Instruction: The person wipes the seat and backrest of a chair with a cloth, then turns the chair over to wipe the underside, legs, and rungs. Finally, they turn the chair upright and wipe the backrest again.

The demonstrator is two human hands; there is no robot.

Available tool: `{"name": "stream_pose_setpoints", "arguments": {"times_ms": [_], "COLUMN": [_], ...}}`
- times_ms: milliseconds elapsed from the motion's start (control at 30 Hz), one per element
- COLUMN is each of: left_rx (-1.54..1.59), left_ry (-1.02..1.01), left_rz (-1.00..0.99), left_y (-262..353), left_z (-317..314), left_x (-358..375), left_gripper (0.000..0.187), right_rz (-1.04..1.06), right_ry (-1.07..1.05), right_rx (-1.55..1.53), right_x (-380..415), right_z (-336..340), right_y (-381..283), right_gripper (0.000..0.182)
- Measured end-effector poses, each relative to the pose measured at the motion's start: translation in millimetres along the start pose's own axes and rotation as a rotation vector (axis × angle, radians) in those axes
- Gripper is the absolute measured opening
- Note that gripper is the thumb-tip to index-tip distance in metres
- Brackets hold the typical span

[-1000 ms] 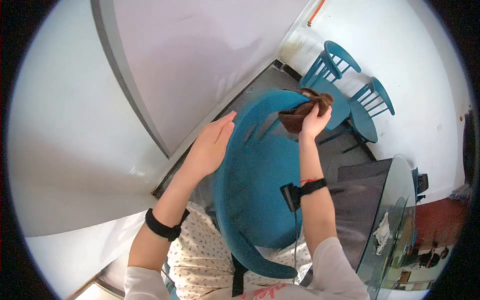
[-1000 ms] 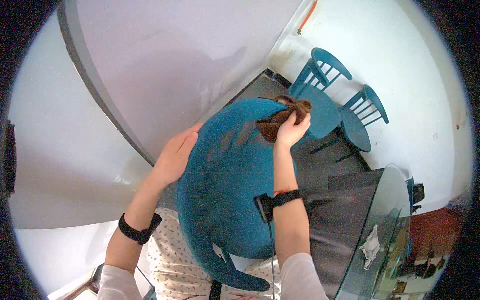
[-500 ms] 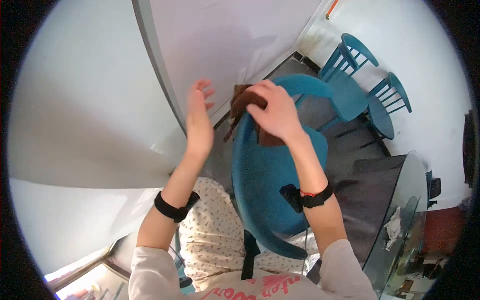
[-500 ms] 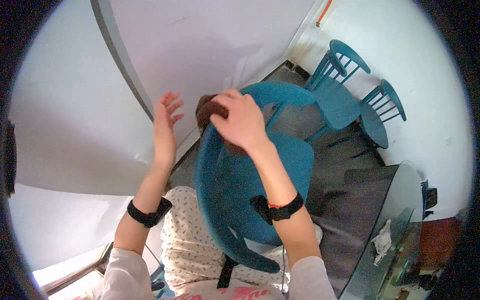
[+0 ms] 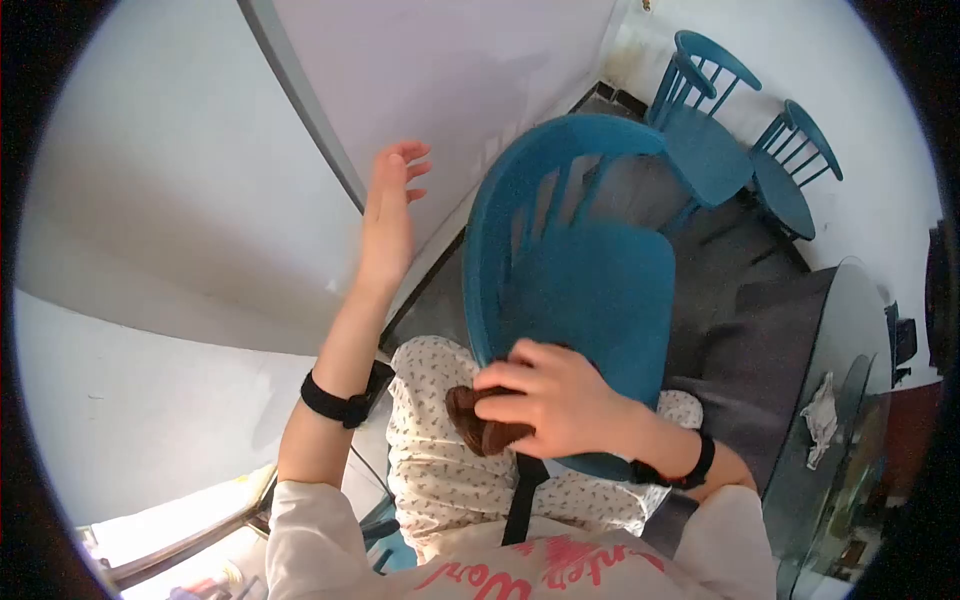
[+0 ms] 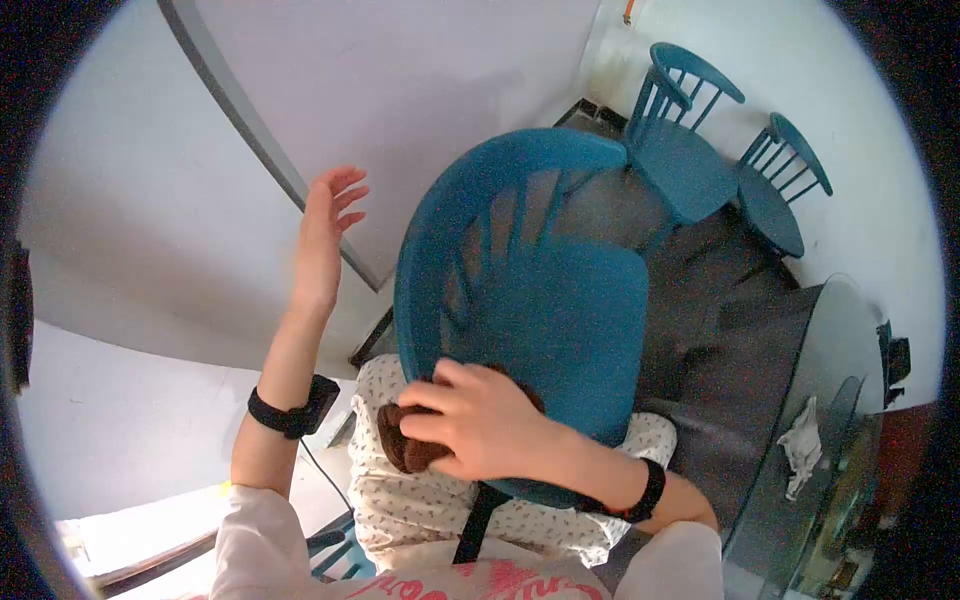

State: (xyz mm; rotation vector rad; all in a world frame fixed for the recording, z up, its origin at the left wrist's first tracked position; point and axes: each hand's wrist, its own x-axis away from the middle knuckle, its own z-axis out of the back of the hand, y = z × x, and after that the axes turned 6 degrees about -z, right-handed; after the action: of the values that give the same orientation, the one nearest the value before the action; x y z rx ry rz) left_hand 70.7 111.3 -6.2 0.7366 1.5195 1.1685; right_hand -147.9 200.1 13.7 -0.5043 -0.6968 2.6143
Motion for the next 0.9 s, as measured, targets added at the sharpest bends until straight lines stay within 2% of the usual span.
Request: {"name": "stream_pose_setpoints", "arguments": {"times_ms": [100,167,233,333,433,467,500,567,633,733,833,900], "left_rx": [0.003,-0.002,-0.041,-0.091,-0.127,-0.204,-0.274,-0.261,-0.345,-0.422,-0.494,-0.519], "left_ry": [-0.049,-0.082,-0.087,-0.144,-0.195,-0.237,-0.292,-0.296,-0.346,-0.423,-0.467,-0.478], "left_rz": [0.017,0.022,0.028,0.04,0.047,-0.011,-0.064,-0.046,-0.234,-0.345,-0.373,-0.418], "left_y": [-7,-7,0,5,13,13,16,29,27,22,21,24], "left_z": [-3,-1,1,2,-9,-12,-23,-40,-53,-59,-60,-62], "left_x": [4,8,13,19,21,20,25,35,34,33,32,35], "left_gripper": [0.053,0.053,0.052,0.049,0.042,0.04,0.038,0.032,0.027,0.023,0.02,0.018], "right_rz": [-0.041,-0.043,-0.142,-0.135,-0.051,-0.012,-0.008,-0.013,-0.027,-0.057,-0.071,-0.153], "right_ry": [-0.014,0.123,0.152,0.147,0.079,0.026,-0.054,-0.122,-0.092,-0.026,0.086,0.132], "right_rx": [-0.026,0.031,0.011,0.028,0.004,-0.009,-0.099,-0.127,-0.091,-0.049,-0.049,-0.061], "right_x": [-16,-35,-55,-54,-29,-18,9,39,69,105,134,153], "right_z": [1,-5,-7,-13,-8,-6,-2,7,16,19,22,25], "right_y": [10,26,37,41,30,22,9,-2,-13,-23,-28,-31], "right_gripper": [0.035,0.034,0.033,0.03,0.029,0.027,0.021,0.022,0.024,0.025,0.025,0.025]}}
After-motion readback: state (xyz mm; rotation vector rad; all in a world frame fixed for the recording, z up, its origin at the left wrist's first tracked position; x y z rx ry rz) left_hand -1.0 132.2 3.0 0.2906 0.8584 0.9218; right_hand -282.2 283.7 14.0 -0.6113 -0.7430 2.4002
